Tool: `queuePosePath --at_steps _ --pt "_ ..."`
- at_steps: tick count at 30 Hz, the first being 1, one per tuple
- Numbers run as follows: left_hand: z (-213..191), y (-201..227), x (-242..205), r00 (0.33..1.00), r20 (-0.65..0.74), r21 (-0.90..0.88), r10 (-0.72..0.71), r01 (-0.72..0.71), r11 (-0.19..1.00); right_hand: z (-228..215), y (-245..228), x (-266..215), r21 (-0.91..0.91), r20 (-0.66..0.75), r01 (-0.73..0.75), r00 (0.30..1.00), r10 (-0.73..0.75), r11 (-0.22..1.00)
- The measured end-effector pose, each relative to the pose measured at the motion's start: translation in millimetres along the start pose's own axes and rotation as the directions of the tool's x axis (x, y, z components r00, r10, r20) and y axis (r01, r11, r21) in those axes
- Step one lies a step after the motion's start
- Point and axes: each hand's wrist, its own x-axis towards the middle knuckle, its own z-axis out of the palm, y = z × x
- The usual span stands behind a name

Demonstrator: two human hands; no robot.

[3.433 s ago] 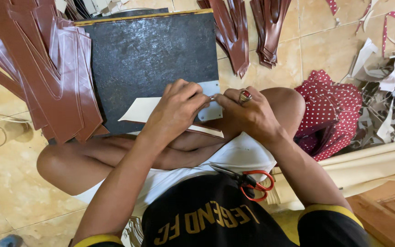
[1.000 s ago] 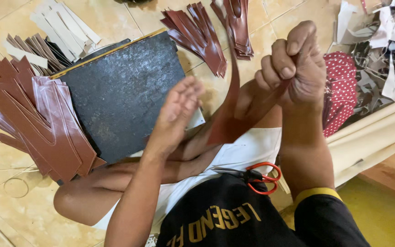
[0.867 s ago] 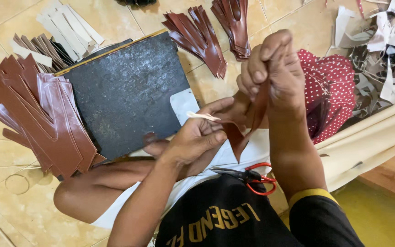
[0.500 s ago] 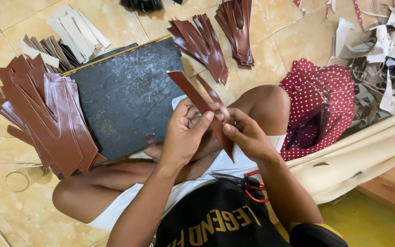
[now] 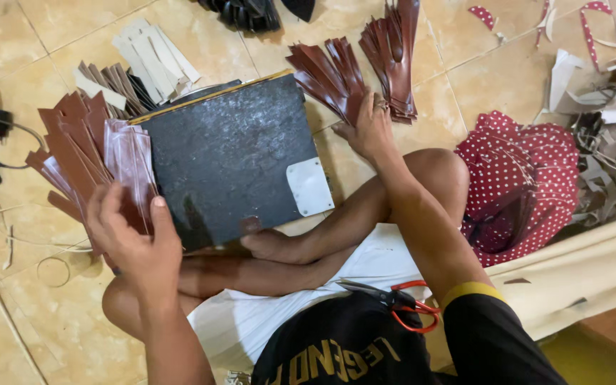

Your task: The person sits on the floor and uses a paper template to cut brown leather pieces with scissors. They repeatedly align the template, cut along the edges, and stack the finished pieces.

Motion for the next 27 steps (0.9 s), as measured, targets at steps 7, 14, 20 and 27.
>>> queuePosePath --at_steps 7,14,20,27 --pt "-4 -35 8 0.986 0.077 0.193 -0.147 0.13 0.973 35 -4 24 -0.142 -0.003 -0.136 0.991 0.137 0.98" --pt "-5 -37 18 0.974 0.012 0.184 -0.228 0.222 0.958 2 -27 2 -0.075 0.013 -0.12 0.992 0.122 0.99" --pt "-25 -35 14 0.992 -0.068 0.085 -0.11 0.116 0.99 -47 -52 -46 0.151 -0.149 -0.051 0.986 0.073 0.987" --pt "-40 0 5 0.968 -0.205 -0.352 -0.144 0.065 0.934 -128 -161 -112 0.285 -0.256 0.26 0.948 -0.188 0.922"
